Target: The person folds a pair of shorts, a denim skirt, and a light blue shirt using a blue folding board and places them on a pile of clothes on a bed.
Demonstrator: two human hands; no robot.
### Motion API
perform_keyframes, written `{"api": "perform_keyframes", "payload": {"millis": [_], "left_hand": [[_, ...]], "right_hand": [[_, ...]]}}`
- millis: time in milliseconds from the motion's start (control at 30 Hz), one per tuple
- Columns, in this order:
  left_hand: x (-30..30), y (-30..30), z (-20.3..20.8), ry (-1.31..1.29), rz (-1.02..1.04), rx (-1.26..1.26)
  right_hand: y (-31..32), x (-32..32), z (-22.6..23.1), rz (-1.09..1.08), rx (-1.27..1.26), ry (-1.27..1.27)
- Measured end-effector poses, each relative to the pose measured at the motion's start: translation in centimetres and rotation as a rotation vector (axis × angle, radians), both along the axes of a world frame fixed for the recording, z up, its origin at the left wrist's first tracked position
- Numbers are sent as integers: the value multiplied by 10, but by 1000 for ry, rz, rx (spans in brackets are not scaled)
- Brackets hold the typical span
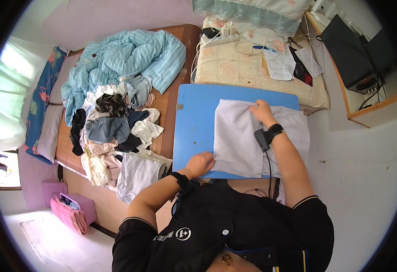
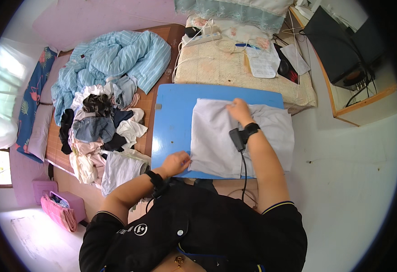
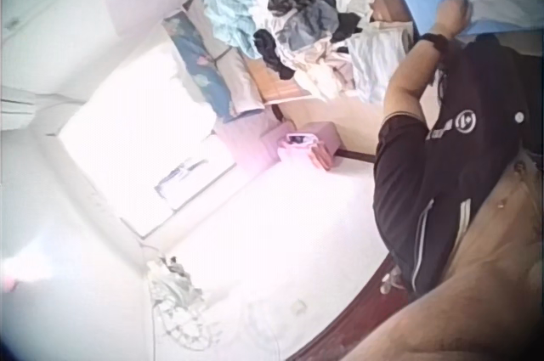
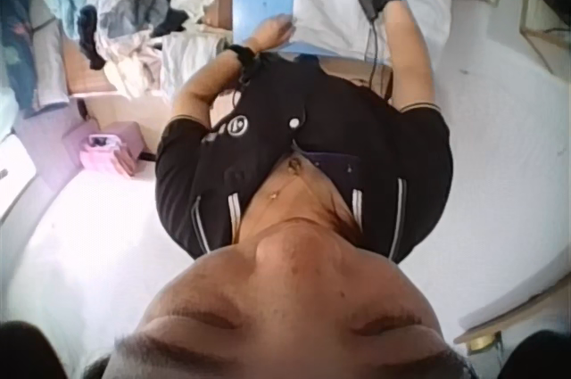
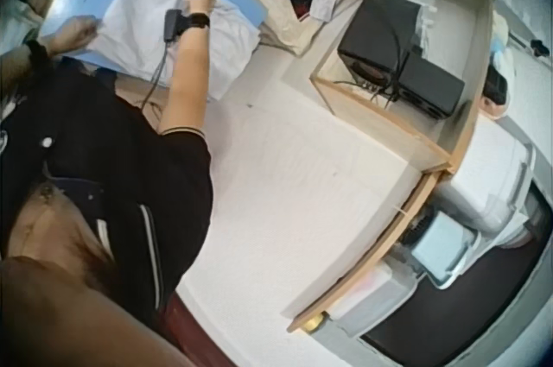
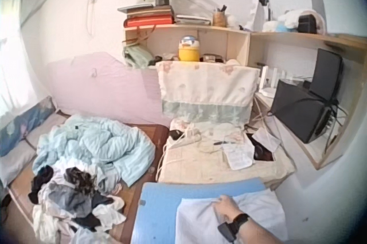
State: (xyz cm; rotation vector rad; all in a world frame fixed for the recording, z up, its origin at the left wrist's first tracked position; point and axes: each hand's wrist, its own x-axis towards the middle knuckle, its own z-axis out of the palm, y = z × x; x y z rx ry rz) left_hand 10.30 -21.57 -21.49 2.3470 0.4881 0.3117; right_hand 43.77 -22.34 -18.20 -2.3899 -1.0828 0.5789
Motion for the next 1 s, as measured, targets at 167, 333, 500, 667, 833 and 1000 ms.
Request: {"api": "perform_keyframes", "payload": {"millis": [167,333,500,667,833,1000], "left_hand": [[-6,1,-2,-44,30,-40],[-9,-4,6,-45,21,-75],[-5,-13,8,-181,63,91],[2,-16,6,-155,152,0],[6,-14,-3,-114,164,77],[16,-9,4,-143,172,61]], "right_hand": [[-24,7,12,-87,-62,-356],[-28,-35,8,199,262,-295],[-22,-111,14,749,250,91],[-6,-122,9,395,170,50],[13,-115,-1,445,90,-112],[43,-107,4,347,-36,-98]]}}
